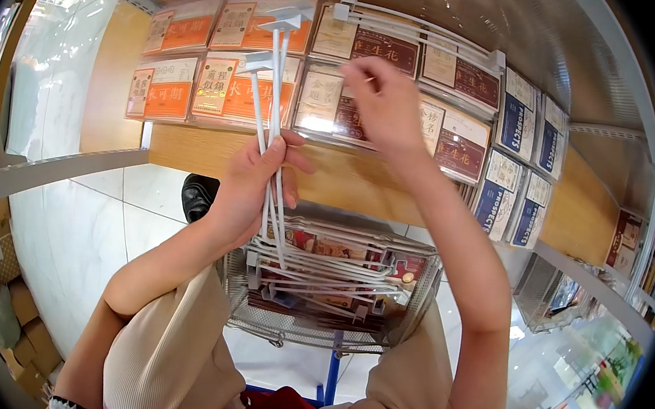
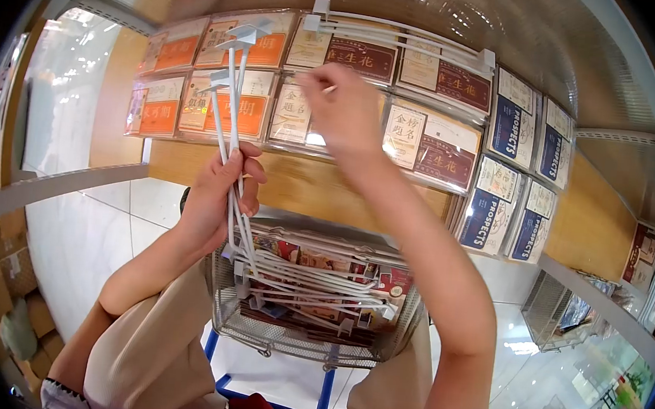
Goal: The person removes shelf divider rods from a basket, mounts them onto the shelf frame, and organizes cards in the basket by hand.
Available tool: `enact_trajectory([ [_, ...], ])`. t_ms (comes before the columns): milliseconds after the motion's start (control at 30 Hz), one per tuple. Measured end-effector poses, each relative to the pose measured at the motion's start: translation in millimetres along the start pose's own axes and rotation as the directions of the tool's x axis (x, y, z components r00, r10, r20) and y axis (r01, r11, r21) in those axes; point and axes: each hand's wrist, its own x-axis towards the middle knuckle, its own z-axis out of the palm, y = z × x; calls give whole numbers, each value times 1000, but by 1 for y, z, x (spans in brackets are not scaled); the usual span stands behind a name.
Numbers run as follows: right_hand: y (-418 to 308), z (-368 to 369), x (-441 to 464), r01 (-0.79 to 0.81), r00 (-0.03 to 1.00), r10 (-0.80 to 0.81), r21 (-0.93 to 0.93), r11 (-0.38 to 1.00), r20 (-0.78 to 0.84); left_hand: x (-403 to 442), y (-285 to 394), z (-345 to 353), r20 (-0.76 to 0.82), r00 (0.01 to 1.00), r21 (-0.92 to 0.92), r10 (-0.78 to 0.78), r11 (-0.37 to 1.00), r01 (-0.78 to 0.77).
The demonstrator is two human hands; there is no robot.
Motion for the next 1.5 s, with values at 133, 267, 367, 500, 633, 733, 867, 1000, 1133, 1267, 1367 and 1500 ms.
enact_trajectory([
  [133, 18, 13, 17, 187, 894, -325, -403, 896, -309, -1, 0, 5, 25, 999, 39, 29, 999, -30],
  [267, 50, -13, 61, 78, 829, -380, -587, 806, -411, -1, 1, 3, -19, 999, 1, 29, 1000, -29],
  [367, 67, -32, 75, 105, 919, -323, -651, 752, -226, 1, 2, 0, -28, 999, -24, 21, 999, -22],
  [500, 69, -38, 79, 198, 923, -369, -684, 702, -112, 0, 2, -2, -22, 1000, -45, 14, 999, -15],
  [633, 71, -38, 74, 206, 908, -394, -662, 720, -146, -2, 2, -2, -18, 1000, -47, 18, 999, -19],
  [733, 71, -38, 72, 211, 895, -409, -639, 740, -177, -1, 2, -1, -20, 1000, -44, 23, 999, -24],
  [867, 73, -37, 73, 184, 897, -385, -609, 771, -216, -1, 2, 0, -21, 1000, -38, 19, 999, -20],
  [1000, 77, -36, 75, 186, 888, -394, -599, 779, -237, -2, 2, 1, -21, 1000, -47, 14, 999, -15],
  [1133, 79, -31, 76, 178, 875, -400, -587, 789, -272, -2, 1, 2, -36, 999, -35, 1, 999, -3],
  [1267, 81, -32, 75, 191, 861, -421, -587, 787, -284, -2, 1, 2, -25, 1000, -9, 9, 1000, -9],
  [1367, 78, -33, 74, 174, 873, -396, -577, 798, -284, -1, -1, 1, -20, 1000, -7, 11, 1000, -11],
  [1500, 61, -31, 67, 157, 849, -392, -539, 827, -354, -1, -3, 2, -17, 1000, -14, -4, 1000, 4],
])
